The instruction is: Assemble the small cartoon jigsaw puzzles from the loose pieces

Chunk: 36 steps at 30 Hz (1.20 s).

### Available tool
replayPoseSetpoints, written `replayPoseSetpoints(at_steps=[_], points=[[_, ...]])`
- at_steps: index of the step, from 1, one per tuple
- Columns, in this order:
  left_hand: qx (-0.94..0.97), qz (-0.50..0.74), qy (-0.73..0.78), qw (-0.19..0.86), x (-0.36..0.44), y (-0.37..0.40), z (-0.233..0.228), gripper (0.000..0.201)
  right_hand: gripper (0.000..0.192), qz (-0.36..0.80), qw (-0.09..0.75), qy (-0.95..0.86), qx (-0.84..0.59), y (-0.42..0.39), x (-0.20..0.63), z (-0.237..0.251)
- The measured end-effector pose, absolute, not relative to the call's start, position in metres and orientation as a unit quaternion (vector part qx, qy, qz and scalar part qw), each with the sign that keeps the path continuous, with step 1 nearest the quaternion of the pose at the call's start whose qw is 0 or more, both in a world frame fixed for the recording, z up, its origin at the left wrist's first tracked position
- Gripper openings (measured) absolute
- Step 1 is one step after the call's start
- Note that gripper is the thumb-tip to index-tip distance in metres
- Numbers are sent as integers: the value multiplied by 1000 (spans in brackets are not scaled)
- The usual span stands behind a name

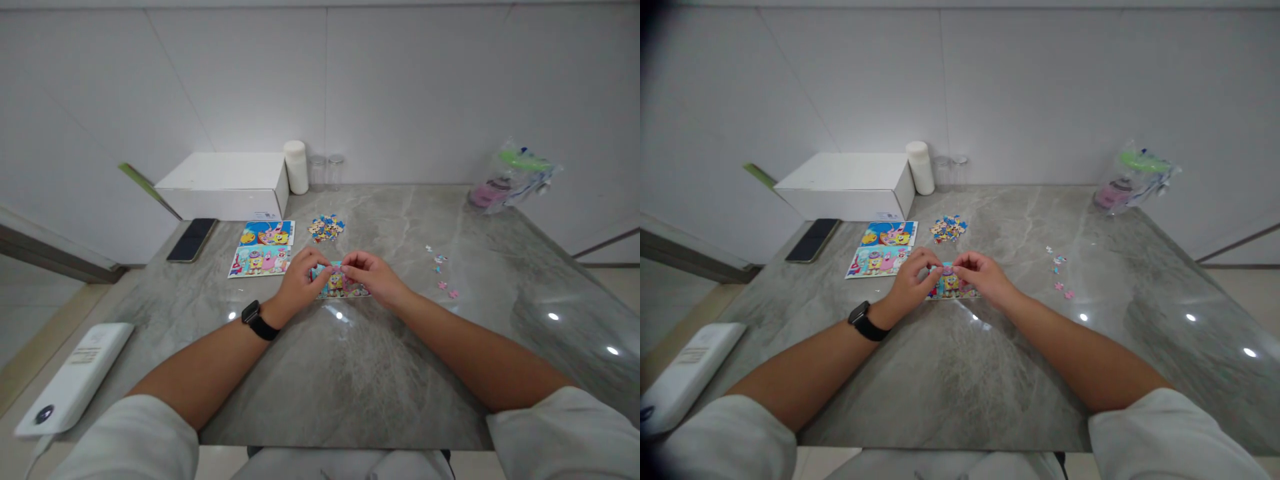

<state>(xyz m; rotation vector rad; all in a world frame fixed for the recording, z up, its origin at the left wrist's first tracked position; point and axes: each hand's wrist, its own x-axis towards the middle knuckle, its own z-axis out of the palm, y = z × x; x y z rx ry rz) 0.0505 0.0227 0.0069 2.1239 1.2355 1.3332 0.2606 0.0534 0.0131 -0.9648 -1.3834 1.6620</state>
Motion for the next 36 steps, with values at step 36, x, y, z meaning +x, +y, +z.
replayPoseSetpoints(at_steps=[36], points=[[766,408,459,192,50,24,3,22,34,516,381,-673,-368,79,281,1]])
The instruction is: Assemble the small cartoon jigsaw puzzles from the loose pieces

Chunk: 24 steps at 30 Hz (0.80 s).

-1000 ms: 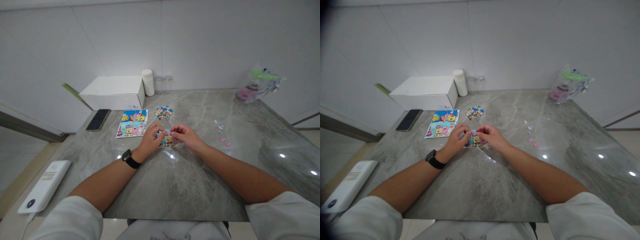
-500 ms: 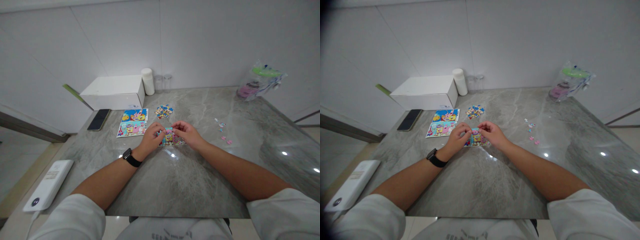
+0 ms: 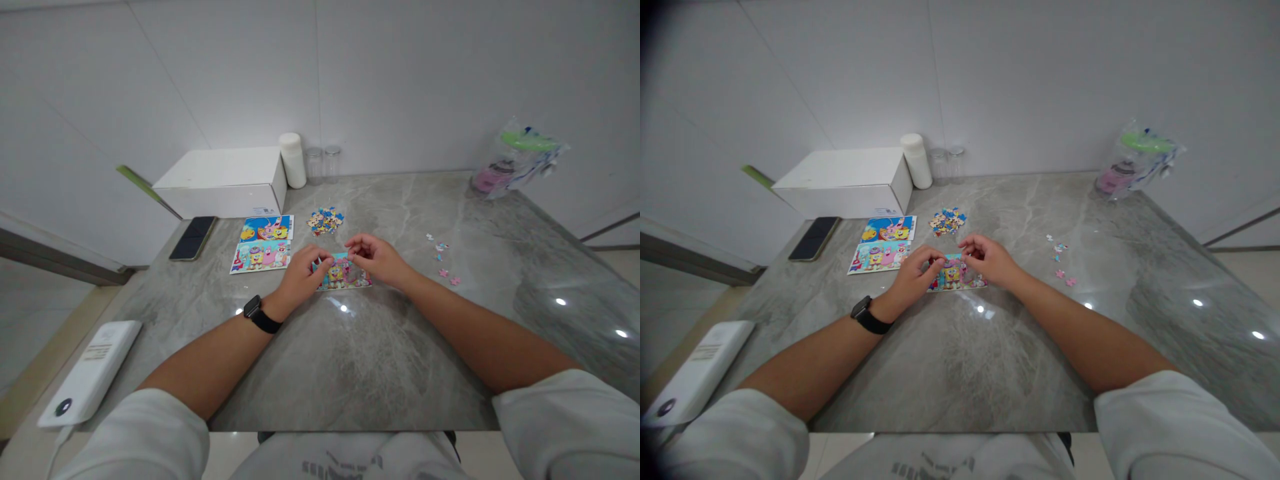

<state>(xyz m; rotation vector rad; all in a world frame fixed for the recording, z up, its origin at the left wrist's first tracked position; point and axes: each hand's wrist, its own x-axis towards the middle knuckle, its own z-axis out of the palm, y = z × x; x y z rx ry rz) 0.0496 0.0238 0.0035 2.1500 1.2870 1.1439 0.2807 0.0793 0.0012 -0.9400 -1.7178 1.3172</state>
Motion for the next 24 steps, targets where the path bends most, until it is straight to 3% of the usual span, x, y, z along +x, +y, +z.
replayPoseSetpoints(at_steps=[24], points=[[794,360,444,209,55,23,1,22,27,549,377,-656,-356,71,271,-3]])
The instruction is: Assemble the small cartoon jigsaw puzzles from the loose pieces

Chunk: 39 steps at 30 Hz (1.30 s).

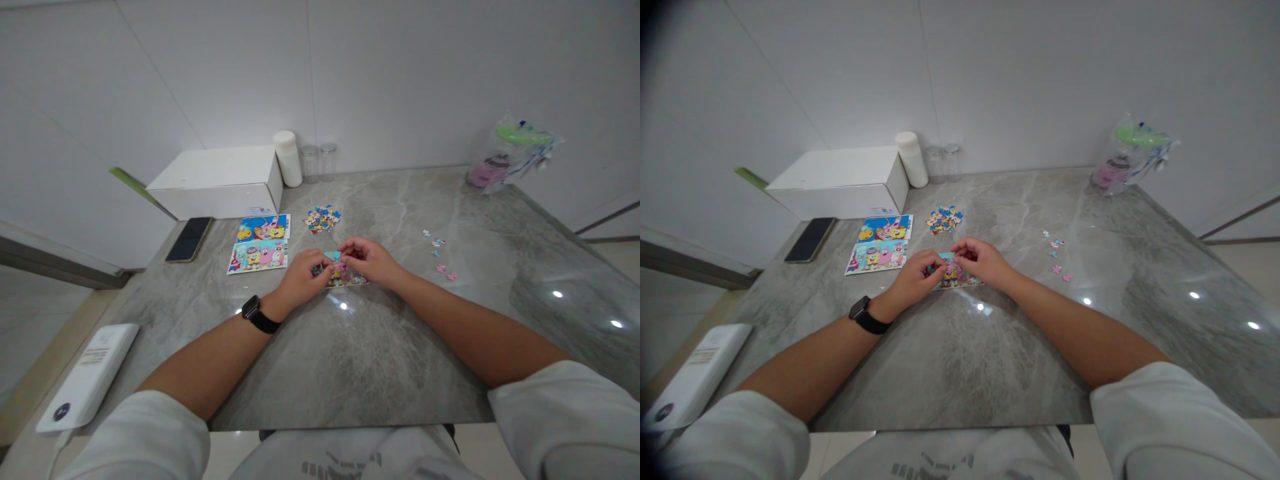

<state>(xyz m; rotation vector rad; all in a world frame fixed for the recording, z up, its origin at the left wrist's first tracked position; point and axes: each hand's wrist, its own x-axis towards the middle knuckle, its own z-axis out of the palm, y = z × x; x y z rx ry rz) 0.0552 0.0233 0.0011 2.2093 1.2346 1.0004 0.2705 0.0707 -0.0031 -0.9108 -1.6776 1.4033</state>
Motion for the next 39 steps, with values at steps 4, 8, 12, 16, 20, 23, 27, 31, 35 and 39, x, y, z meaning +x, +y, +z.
replayPoseSetpoints(at_steps=[4,8,12,16,20,23,27,31,35,39], points=[[794,360,444,207,55,23,2,21,25,545,376,-662,-351,69,271,0],[793,367,440,206,56,23,4,22,26,543,372,-668,-346,67,271,0],[795,361,442,206,56,22,5,22,27,537,365,-671,-358,68,272,2],[812,338,433,196,56,22,4,19,24,538,345,-679,-362,79,281,7],[831,315,428,165,54,23,-1,13,20,551,294,-693,-361,89,293,9],[846,295,421,143,54,22,-5,10,16,544,254,-712,-363,92,296,4],[860,266,417,124,54,20,-5,10,14,518,237,-733,-373,91,295,-5],[869,244,415,116,54,19,-4,7,14,493,229,-749,-379,90,293,-10],[873,236,410,115,54,18,-4,8,13,467,229,-765,-380,88,292,-10],[877,224,409,116,54,18,-3,9,13,429,209,-783,-400,84,290,-4]])
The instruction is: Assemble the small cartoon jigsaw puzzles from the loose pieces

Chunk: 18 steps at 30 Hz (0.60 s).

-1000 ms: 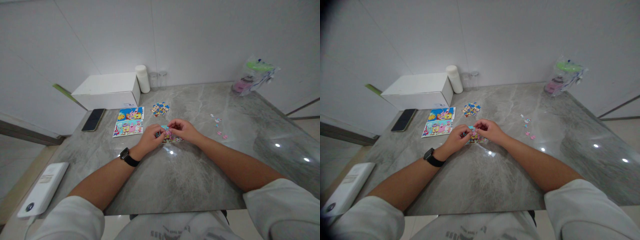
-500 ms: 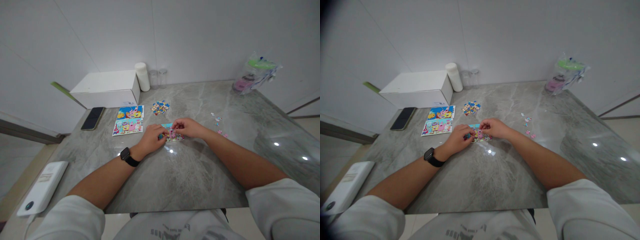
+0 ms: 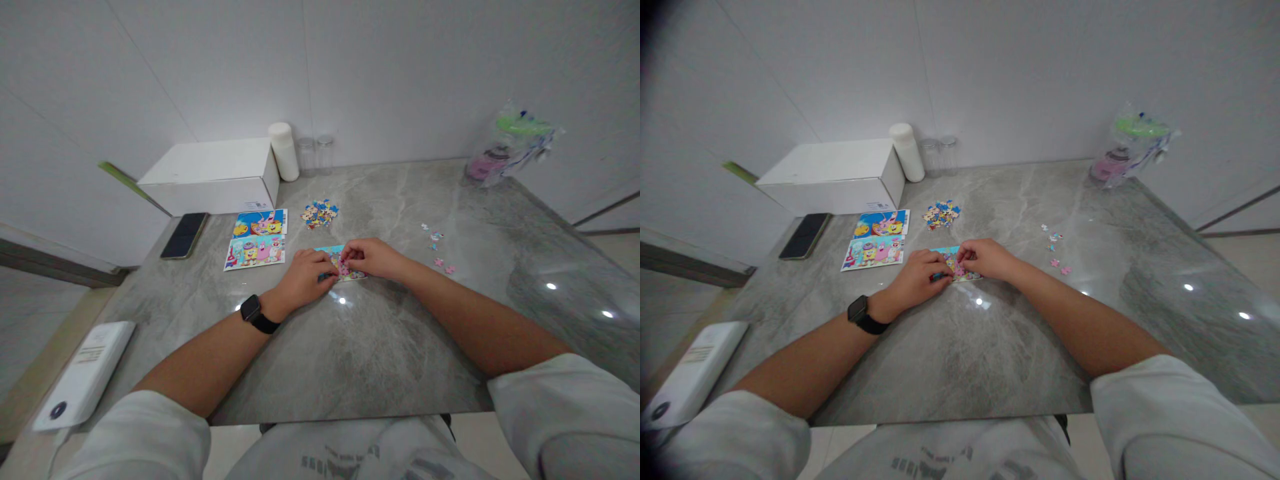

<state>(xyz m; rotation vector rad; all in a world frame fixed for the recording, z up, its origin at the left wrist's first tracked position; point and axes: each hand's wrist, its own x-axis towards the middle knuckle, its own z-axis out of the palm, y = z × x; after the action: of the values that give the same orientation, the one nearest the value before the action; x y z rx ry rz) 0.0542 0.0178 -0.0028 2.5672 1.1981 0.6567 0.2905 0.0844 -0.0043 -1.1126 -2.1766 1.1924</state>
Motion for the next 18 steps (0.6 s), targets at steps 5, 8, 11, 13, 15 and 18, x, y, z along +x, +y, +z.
replayPoseSetpoints(at_steps=[5,8,11,13,15,18], points=[[878,210,414,119,55,17,-1,11,14,400,179,-795,-419,82,289,3],[878,204,416,121,55,17,-1,12,13,386,172,-805,-418,81,289,4],[878,201,418,122,56,17,-1,12,13,371,171,-814,-413,80,288,4],[877,200,418,125,56,17,-1,12,14,363,173,-817,-413,79,288,3],[877,201,418,126,56,17,-1,11,14,359,178,-818,-412,78,287,2],[876,203,420,126,56,17,-1,10,14,366,182,-818,-405,79,286,1]])
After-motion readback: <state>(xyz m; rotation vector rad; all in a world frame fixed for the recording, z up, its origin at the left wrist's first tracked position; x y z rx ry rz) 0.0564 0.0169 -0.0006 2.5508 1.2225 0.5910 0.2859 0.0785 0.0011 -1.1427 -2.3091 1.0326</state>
